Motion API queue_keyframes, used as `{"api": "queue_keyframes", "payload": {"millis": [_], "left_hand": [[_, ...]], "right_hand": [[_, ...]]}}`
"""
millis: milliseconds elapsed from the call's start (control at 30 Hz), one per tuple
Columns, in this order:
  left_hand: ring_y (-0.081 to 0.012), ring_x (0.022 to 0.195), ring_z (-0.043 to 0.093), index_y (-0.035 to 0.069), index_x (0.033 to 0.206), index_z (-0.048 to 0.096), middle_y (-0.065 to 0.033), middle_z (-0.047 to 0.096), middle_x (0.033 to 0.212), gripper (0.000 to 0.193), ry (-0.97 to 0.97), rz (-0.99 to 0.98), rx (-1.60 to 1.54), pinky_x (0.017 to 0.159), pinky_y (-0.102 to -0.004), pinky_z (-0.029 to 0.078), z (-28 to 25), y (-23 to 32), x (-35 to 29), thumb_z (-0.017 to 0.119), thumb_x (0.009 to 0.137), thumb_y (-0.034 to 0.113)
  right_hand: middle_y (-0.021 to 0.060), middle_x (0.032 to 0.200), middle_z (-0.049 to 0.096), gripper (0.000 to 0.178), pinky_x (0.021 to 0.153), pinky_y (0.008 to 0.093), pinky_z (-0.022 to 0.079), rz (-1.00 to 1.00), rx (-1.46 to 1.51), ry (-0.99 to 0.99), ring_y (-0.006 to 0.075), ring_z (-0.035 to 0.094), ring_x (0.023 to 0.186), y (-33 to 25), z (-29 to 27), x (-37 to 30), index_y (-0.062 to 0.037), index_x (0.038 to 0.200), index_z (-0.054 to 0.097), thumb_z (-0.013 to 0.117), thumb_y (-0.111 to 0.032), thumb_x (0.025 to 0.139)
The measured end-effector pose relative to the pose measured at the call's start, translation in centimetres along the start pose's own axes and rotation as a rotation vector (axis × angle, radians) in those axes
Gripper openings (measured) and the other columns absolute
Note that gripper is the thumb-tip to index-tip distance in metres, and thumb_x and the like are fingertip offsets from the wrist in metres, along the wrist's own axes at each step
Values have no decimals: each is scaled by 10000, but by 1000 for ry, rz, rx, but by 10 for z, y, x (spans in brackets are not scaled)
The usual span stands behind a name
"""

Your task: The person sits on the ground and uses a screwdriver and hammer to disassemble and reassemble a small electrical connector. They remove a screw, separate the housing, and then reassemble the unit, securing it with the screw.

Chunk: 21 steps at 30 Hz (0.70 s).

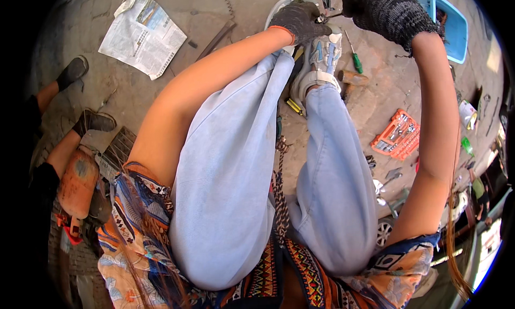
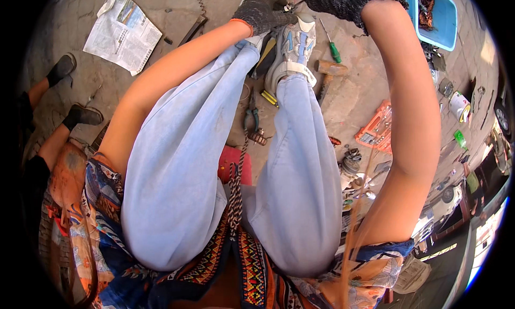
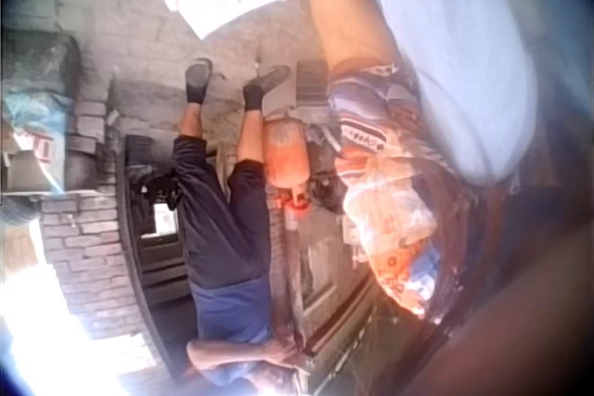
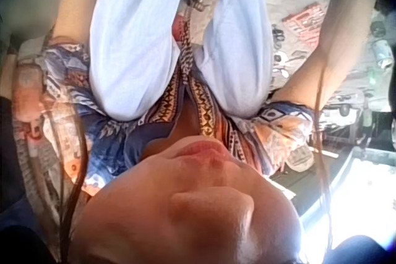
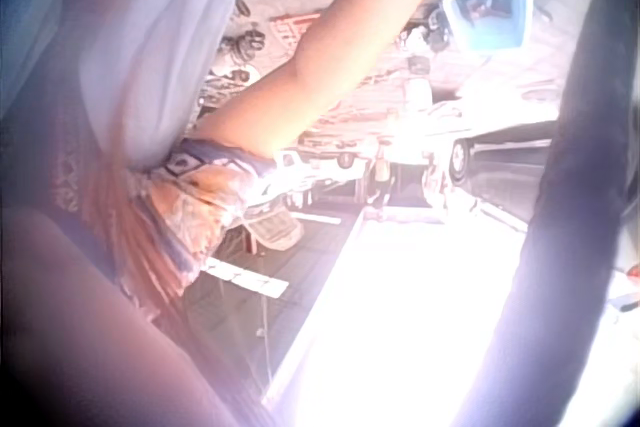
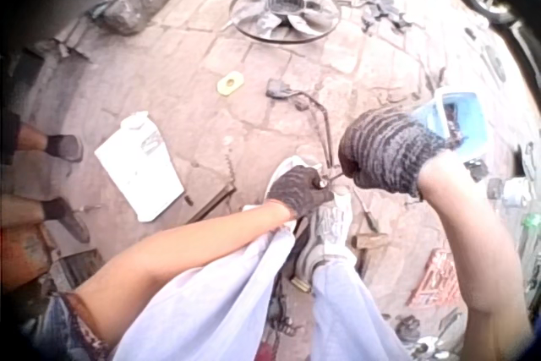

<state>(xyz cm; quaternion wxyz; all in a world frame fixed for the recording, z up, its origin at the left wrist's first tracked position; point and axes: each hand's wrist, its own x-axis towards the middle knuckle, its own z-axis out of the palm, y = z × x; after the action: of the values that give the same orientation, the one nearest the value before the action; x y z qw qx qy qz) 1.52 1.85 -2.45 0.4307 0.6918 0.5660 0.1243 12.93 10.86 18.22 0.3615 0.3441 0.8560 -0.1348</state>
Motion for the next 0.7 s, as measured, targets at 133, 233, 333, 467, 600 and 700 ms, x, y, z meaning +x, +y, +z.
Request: {"api": "queue_keyframes", "payload": {"millis": [133, 233, 333, 467, 600, 700], "left_hand": [[-259, 1015, 608, 91, 1173, 592, -120, 642, 1093, 522, 108, 254, -197, 926, -375, 468, -47, 19, 0, 724, 740, 350], [-216, 1025, 571, 46, 1171, 579, -112, 625, 1069, 438, -376, 429, -585, 926, -346, 455, -93, 51, 20, 688, 755, 126], [-221, 1046, 567, 29, 1171, 571, -119, 613, 1111, 445, -448, 656, -484, 942, -346, 455, -105, 74, 37, 701, 756, 121], [-224, 1111, 541, 23, 1195, 556, -131, 584, 1176, 433, -321, 762, -556, 1000, -337, 428, -77, 61, 64, 694, 799, 133], [-254, 1025, 595, 35, 1067, 640, -162, 647, 1057, 260, -288, 625, -126, 908, -375, 455, -95, 69, 57, 614, 861, 192], [-281, 984, 613, 27, 1054, 643, -186, 658, 1002, 256, -194, 775, -120, 894, -378, 456, -79, 77, 68, 577, 865, 187]], "right_hand": [[163, 916, 656, 258, 795, 418, 489, -32, 225, 289, 344, 618, 896, 4, 9, -12, -101, 1002, 676, 615, -253, 803], [183, 1130, 600, 433, 942, 421, 427, -81, 424, 696, 360, 542, 1085, 9, 28, -20, -43, 1199, 560, 594, -337, 882], [179, 1134, 604, 454, 962, 411, 417, -128, 538, 844, 347, 541, 1105, 12, 34, -11, -43, 1203, 564, 594, -368, 887], [165, 1129, 620, 434, 926, 371, 454, -345, 886, 697, 276, 587, 1077, 13, 13, -13, -30, 1190, 581, 576, -364, 913], [115, 1050, 658, 340, 879, 318, 474, -365, 1232, 739, 185, 607, 988, 21, 32, 16, -19, 1101, 644, 520, -300, 953], [105, 1003, 675, 338, 846, 307, 486, -221, 1050, 884, 174, 619, 932, 24, 40, 3, -13, 1061, 664, 502, -293, 963]]}}
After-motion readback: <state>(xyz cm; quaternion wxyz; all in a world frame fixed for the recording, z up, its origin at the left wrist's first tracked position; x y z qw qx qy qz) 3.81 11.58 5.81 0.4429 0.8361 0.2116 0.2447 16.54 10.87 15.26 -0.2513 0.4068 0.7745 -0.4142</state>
